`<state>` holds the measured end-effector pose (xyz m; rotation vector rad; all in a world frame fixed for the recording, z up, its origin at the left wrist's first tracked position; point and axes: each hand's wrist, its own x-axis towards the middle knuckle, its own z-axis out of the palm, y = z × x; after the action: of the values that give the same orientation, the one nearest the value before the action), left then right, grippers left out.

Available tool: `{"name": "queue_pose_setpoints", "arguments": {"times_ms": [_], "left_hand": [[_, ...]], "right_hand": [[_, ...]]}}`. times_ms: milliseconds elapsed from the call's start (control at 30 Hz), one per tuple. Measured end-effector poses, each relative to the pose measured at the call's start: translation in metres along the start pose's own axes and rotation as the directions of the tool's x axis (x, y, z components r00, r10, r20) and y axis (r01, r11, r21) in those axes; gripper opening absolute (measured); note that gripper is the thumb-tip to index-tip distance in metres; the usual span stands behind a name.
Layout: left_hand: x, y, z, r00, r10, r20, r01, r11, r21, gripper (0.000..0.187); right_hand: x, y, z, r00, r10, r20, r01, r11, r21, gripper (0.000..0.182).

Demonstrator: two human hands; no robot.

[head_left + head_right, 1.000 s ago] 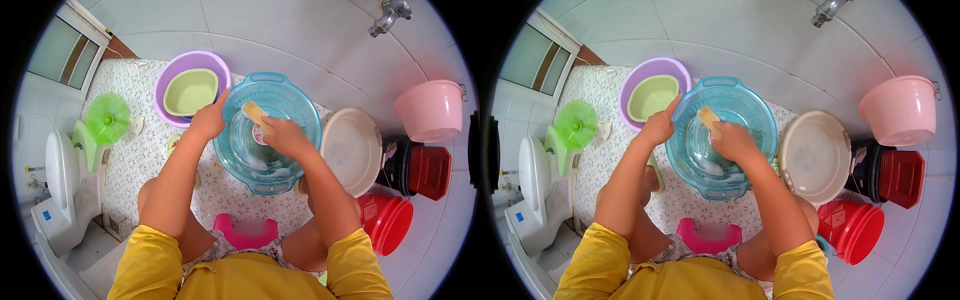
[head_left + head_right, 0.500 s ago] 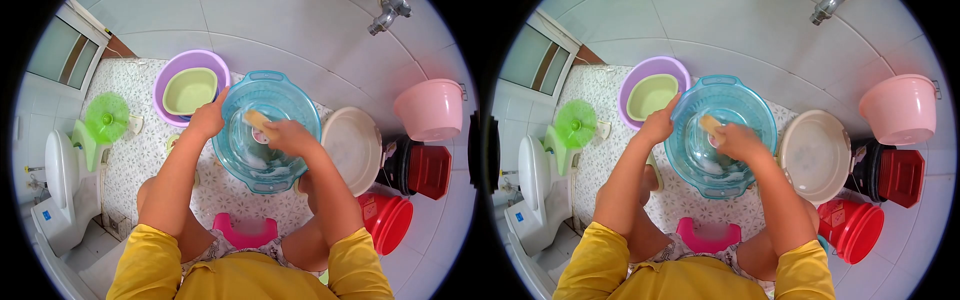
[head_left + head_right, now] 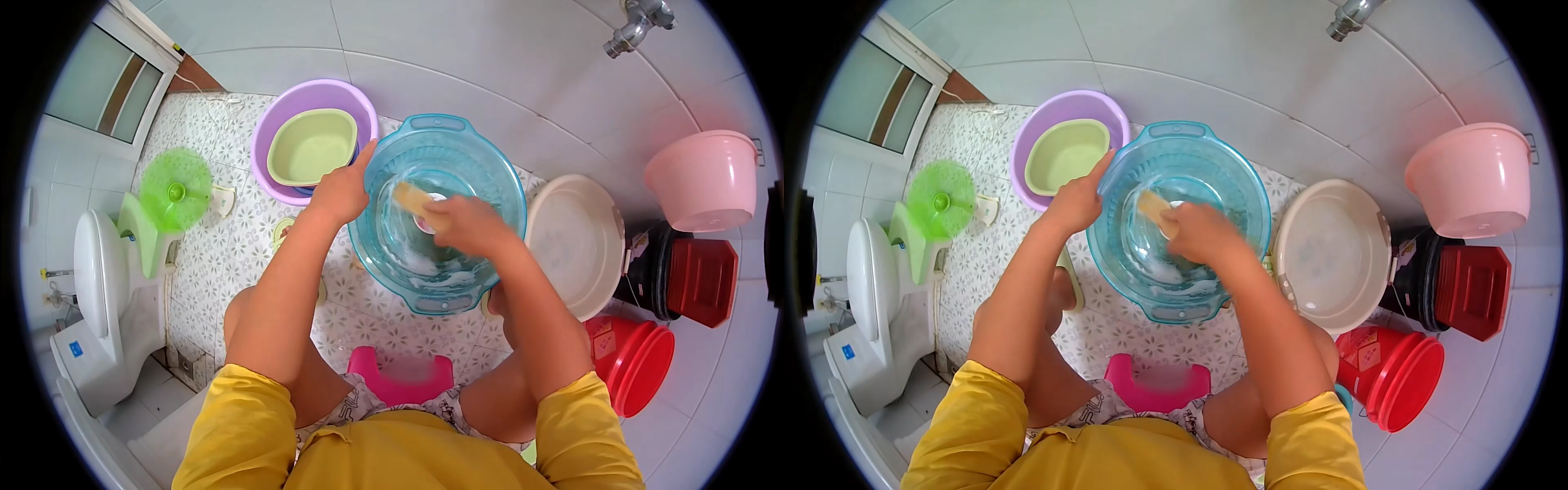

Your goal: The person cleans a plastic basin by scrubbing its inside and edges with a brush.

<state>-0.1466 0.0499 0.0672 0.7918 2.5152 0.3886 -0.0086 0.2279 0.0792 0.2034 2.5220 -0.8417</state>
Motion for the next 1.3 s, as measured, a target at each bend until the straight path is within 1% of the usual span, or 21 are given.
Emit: {"name": "queue_pose_setpoints", "arguments": {"times_ms": [100, 167, 200, 267, 300, 367, 400, 467, 500, 600, 667, 700, 767, 900, 967, 1000, 1067, 1100, 1133, 1167, 1300], "left_hand": [[0.000, 0.001, 0.002, 1.000, 0.005, -0.012, -0.005, 1.000, 0.003, 0.082], [0.001, 0.000, 0.002, 1.000, 0.011, -0.015, -0.011, 1.000, 0.005, 0.082], [0.001, -0.001, 0.002, 1.000, 0.013, -0.019, -0.013, 1.000, 0.008, 0.082], [0.000, -0.001, 0.002, 1.000, 0.011, -0.012, -0.011, 1.000, 0.012, 0.083], [0.000, 0.000, 0.001, 1.000, 0.008, -0.005, -0.008, 1.000, 0.015, 0.083], [-0.001, 0.001, 0.000, 1.000, 0.011, -0.008, -0.011, 1.000, 0.014, 0.083], [-0.002, 0.001, 0.000, 1.000, 0.013, -0.011, -0.012, 1.000, 0.014, 0.083], [-0.002, 0.002, 0.000, 1.000, 0.008, -0.012, -0.008, 1.000, 0.015, 0.083], [-0.002, 0.002, 0.001, 1.000, 0.007, -0.011, -0.007, 1.000, 0.016, 0.083], [0.000, -0.002, 0.004, 0.999, 0.029, -0.044, -0.029, 1.000, 0.006, 0.083], [-0.001, -0.002, 0.003, 0.999, 0.024, -0.035, -0.023, 1.000, 0.011, 0.083], [-0.001, -0.002, 0.003, 0.999, 0.016, -0.029, -0.016, 1.000, 0.015, 0.082], [-0.001, -0.001, 0.002, 1.000, 0.013, -0.021, -0.013, 1.000, 0.010, 0.082], [-0.003, 0.004, 0.000, 1.000, -0.015, -0.020, 0.014, 1.000, -0.008, 0.079], [0.000, -0.001, 0.006, 0.998, -0.019, -0.052, 0.018, 1.000, -0.014, 0.075], [0.001, -0.002, 0.009, 0.996, -0.025, -0.083, 0.023, 1.000, -0.020, 0.072], [0.003, -0.004, 0.014, 0.989, -0.014, -0.149, 0.007, 0.999, -0.046, 0.065], [0.003, -0.001, 0.013, 0.977, -0.004, -0.211, -0.012, 0.997, -0.074, 0.059], [0.003, 0.003, 0.010, 0.977, -0.003, -0.212, -0.013, 0.997, -0.072, 0.059], [0.003, 0.008, 0.007, 0.952, 0.006, -0.307, -0.056, 0.987, -0.153, 0.052], [0.000, 0.022, -0.015, 0.868, -0.023, -0.495, -0.173, 0.922, -0.346, 0.037]], "right_hand": [[0.004, -0.009, 0.002, 0.981, 0.132, -0.143, -0.124, 0.990, 0.063, 0.050], [-0.001, -0.009, -0.005, 0.990, 0.098, 0.105, -0.102, 0.994, 0.026, 0.046], [-0.005, -0.011, -0.010, 0.990, 0.098, 0.105, -0.102, 0.994, 0.026, 0.046], [-0.014, -0.014, -0.019, 0.930, 0.101, 0.354, -0.114, 0.993, 0.017, 0.046], [-0.012, -0.010, -0.017, 0.930, 0.101, 0.354, -0.114, 0.993, 0.017, 0.046], [-0.003, 0.001, -0.008, 0.985, -0.043, 0.167, 0.028, 0.996, 0.089, 0.047], [0.000, 0.001, -0.003, 0.985, -0.044, 0.168, 0.030, 0.996, 0.087, 0.047], [0.007, -0.001, 0.005, 0.987, -0.011, -0.162, 0.022, 0.997, 0.067, 0.048], [0.007, -0.006, 0.004, 0.987, -0.011, -0.162, 0.022, 0.997, 0.068, 0.048], [0.001, -0.015, -0.004, 0.994, 0.058, -0.097, -0.055, 0.998, 0.041, 0.052], [-0.004, -0.013, -0.007, 0.992, 0.051, 0.114, -0.062, 0.994, 0.094, 0.050], [-0.007, -0.011, -0.011, 0.992, 0.052, 0.115, -0.063, 0.994, 0.094, 0.050], [-0.012, -0.005, -0.019, 0.917, 0.070, 0.393, -0.098, 0.994, 0.053, 0.053], [-0.017, 0.008, -0.025, 0.913, 0.055, 0.405, -0.058, 0.998, -0.005, 0.052], [-0.017, 0.005, -0.033, 0.977, -0.031, 0.213, 0.029, 1.000, 0.010, 0.052], [-0.017, 0.003, -0.034, 0.977, -0.032, 0.212, 0.031, 0.999, 0.009, 0.052], [-0.015, -0.003, -0.033, 0.998, 0.044, -0.044, -0.039, 0.994, 0.105, 0.057], [-0.013, -0.003, -0.031, 0.998, 0.044, -0.046, -0.039, 0.994, 0.107, 0.057], [-0.010, -0.002, -0.028, 0.989, 0.073, -0.129, -0.053, 0.987, 0.150, 0.061], [-0.008, -0.001, -0.025, 0.972, 0.102, -0.212, -0.061, 0.979, 0.194, 0.066], [-0.001, 0.000, -0.015, 0.916, 0.048, -0.398, 0.009, 0.990, 0.142, 0.067]]}}
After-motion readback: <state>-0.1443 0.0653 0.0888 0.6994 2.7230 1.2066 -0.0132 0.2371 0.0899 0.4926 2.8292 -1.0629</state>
